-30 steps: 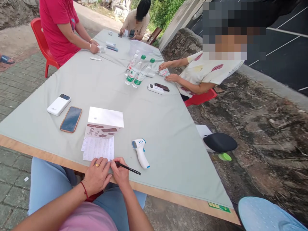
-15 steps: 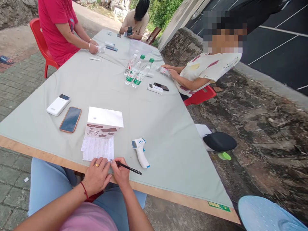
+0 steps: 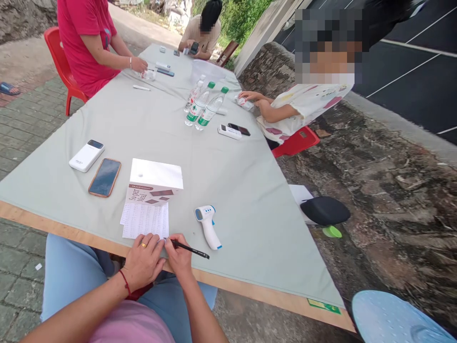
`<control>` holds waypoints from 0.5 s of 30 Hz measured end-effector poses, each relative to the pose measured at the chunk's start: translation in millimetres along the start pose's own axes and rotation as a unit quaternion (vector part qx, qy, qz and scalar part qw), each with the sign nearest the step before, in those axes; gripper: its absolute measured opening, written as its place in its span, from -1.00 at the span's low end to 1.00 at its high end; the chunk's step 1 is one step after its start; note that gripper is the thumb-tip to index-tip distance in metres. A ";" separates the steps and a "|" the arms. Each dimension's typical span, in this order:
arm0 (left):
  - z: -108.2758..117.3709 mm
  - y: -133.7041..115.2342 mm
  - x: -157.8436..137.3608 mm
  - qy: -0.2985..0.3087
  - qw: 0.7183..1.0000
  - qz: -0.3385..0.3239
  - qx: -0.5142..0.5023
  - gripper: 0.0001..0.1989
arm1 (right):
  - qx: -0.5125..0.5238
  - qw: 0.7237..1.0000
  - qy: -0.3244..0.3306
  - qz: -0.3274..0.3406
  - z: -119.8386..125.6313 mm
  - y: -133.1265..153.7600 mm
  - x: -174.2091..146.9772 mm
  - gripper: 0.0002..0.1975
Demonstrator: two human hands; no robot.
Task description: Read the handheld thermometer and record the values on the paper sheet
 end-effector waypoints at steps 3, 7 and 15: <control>0.3 -0.2 0.3 0.004 1.000 0.000 0.004 -0.59 | 0.005 1.000 0.000 -0.002 -0.3 -0.7 0.0 -0.83; 1.0 -0.3 0.5 -0.001 1.000 0.000 0.004 -0.58 | 0.010 1.000 -0.005 -0.001 -0.1 -1.4 -0.1 -0.83; 0.8 -0.1 0.5 0.002 1.000 0.001 0.001 -0.59 | 0.005 1.000 -0.019 0.011 0.7 -0.9 -0.1 -0.83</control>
Point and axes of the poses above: each hand's wrist, its own x-axis towards the middle knuckle, its own z-axis out of the back of the hand, y = z × x, the point moved 3 cm from there along x, towards the middle knuckle, and after that the axes turned 8 degrees about -y, right-handed, at the moved point
